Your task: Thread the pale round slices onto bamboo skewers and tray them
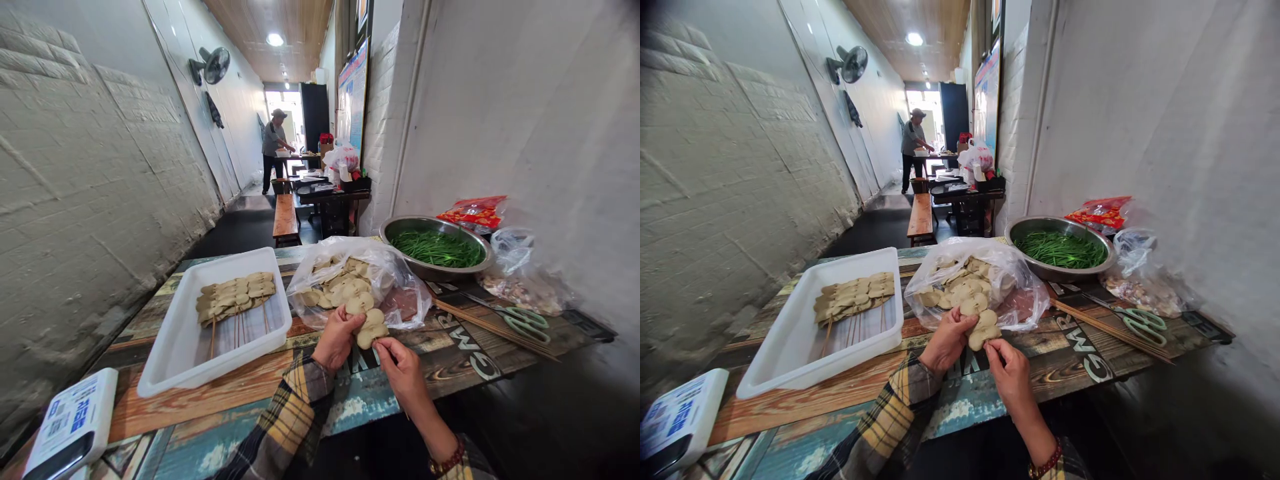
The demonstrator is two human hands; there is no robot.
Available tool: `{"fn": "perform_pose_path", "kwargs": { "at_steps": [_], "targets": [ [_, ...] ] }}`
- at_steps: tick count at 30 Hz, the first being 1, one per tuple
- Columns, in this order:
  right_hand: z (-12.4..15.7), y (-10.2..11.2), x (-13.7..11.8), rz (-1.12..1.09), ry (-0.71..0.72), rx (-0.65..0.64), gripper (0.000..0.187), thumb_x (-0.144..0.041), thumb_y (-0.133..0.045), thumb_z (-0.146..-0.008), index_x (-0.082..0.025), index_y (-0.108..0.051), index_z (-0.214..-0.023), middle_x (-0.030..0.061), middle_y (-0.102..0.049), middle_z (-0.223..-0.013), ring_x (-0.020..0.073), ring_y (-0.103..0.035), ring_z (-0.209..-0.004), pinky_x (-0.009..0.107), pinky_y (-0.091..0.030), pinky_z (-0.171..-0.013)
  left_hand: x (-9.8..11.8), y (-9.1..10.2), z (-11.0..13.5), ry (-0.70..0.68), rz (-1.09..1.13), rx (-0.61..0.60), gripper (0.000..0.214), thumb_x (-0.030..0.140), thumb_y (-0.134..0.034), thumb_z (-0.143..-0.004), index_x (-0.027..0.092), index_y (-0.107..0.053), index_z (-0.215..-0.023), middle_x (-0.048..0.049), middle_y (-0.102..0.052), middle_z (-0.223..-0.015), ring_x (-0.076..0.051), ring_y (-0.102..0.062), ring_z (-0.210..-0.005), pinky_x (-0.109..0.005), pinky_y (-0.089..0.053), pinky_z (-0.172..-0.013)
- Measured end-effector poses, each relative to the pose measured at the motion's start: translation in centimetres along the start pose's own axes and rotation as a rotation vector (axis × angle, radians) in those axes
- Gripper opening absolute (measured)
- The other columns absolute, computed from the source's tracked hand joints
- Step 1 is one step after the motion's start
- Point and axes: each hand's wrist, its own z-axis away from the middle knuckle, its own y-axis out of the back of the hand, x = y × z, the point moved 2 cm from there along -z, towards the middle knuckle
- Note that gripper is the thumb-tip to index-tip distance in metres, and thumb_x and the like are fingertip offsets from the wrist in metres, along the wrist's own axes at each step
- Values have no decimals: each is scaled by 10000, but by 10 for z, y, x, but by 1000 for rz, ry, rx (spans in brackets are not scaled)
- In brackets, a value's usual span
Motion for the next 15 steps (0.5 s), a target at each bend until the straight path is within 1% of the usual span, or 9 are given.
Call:
{"fn": "perform_pose_path", "kwargs": {
  "at_steps": [3, 5, 10, 15],
  "targets": [
    [0, -3, 1, -22, 10, -9, 336, -422, -509, -895, -169, -714, -812, 42, -695, -667, 175, -625, -598, 237, -474, -569, 3, 3, -1, -23, -20, 76, 423, 270, -869, -537, 129, -656, -875, -33, -671, -734, -132, -609, -611, -230, -470, -586],
    [0, -4, 1, -20, 17, -7, 340, -436, -518, -888, -171, -720, -823, 51, -713, -699, 185, -643, -619, 245, -491, -596, 7, 4, 0, -34, -14, 98, 442, 276, -869, -535, 131, -657, -895, -37, -678, -741, -145, -621, -624, -240, -476, -594],
    [1, -5, 6, 42, 48, -1, 371, -455, -489, -897, -183, -715, -784, 43, -708, -681, 188, -649, -612, 246, -486, -592, 10, 5, 2, -49, 24, 95, 468, 305, -859, -562, 143, -661, -954, -55, -700, -822, -172, -653, -700, -277, -511, -665],
    [1, -5, 5, 65, 65, 3, 374, -457, -475, -902, -195, -694, -751, 37, -704, -673, 187, -649, -609, 244, -480, -588, 6, 6, 0, -51, 4, 109, 442, 317, -857, -570, 136, -668, -927, -64, -701, -831, -167, -649, -698, -271, -516, -663]
  ]
}}
